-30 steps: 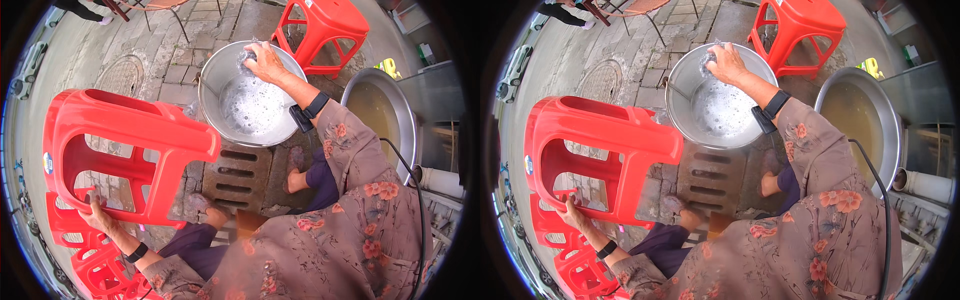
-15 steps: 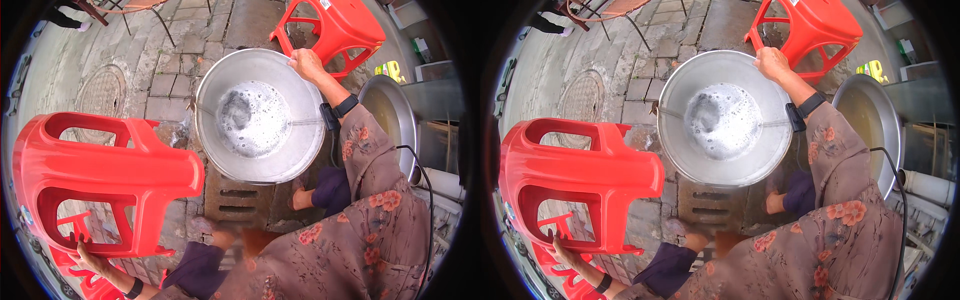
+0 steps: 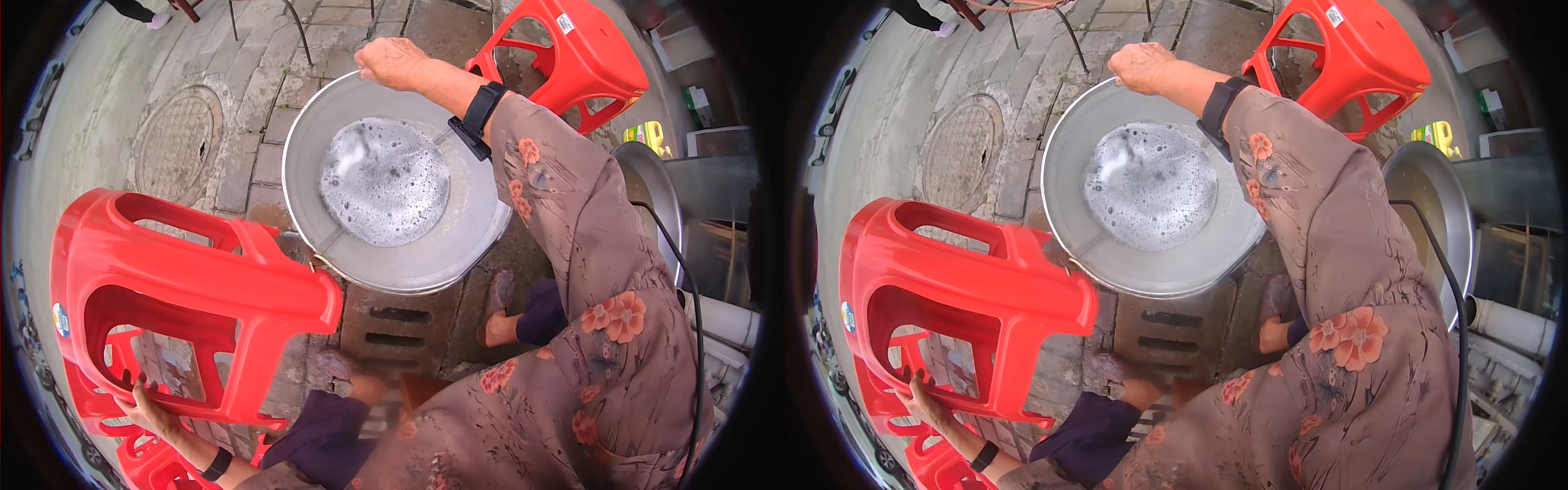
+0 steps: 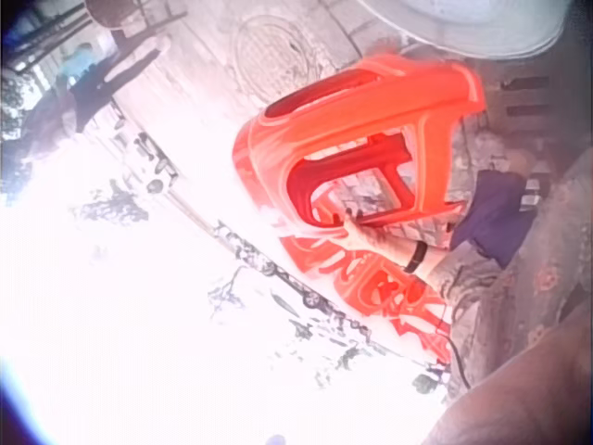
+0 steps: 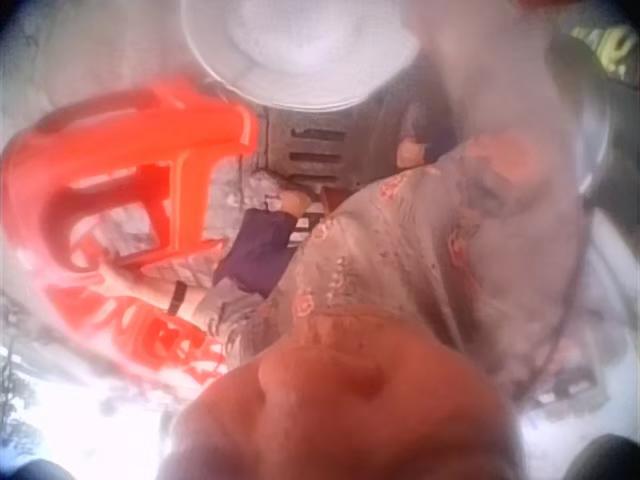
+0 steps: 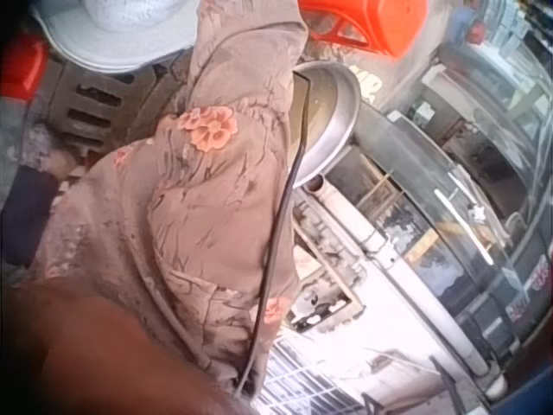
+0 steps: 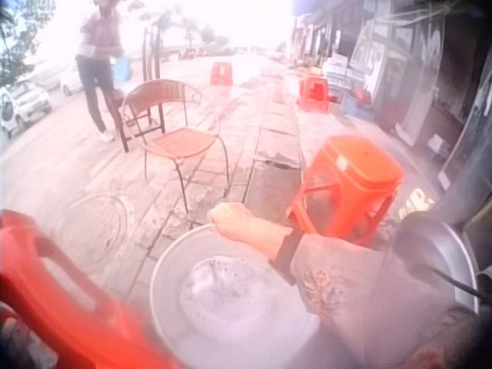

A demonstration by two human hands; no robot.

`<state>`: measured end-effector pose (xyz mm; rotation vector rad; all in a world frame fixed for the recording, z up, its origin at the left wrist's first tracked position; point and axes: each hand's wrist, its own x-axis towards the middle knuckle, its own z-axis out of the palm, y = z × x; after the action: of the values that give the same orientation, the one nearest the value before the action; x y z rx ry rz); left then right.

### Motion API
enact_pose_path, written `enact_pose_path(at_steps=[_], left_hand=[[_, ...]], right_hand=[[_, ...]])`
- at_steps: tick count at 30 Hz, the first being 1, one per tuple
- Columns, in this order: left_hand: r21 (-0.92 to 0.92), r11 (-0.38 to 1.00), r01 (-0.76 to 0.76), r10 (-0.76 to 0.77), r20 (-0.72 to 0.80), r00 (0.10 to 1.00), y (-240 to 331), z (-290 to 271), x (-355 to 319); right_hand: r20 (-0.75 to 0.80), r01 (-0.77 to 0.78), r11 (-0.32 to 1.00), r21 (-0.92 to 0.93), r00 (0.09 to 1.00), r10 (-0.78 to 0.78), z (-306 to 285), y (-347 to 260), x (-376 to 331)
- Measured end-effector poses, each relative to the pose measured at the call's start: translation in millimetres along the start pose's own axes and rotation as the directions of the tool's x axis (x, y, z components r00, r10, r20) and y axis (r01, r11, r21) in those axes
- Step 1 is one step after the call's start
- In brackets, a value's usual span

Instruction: Washing red plastic stools with water and a steel wool scrubber.

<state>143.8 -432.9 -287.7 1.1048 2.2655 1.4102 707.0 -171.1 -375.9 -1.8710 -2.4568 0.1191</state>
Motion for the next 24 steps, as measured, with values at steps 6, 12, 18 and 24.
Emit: enact_pose_path(at_steps=[6, 12, 18, 24], left_hand=[[0.032, 0.999, 0.016, -0.015, -0.028, 0.999, -9.0, -6.2, 6.5], [0.028, 1.0, 0.007, -0.006, -0.031, 0.999, -8.6, -12.0, 25.2], [0.002, 0.994, -0.109, 0.108, -0.143, 0.984, 21.2, -68.8, 21.4], [-0.076, 0.923, -0.377, 0.358, -0.186, 0.915, 150.9, -81.2, -12.8]], right_hand=[[0.07, 0.11, 0.994, 0.026, 0.991, -0.111, 13.5, -21.9, 36.7], [0.161, 0.046, 0.998, 0.047, 0.985, -0.053, 13.6, -10.9, 33.8], [-0.112, 0.137, 0.982, 0.127, 0.986, -0.123, -57.7, 16.6, -51.3], [-0.271, 0.045, 0.959, 0.278, 0.962, 0.034, -153.9, 88.6, -223.9]])
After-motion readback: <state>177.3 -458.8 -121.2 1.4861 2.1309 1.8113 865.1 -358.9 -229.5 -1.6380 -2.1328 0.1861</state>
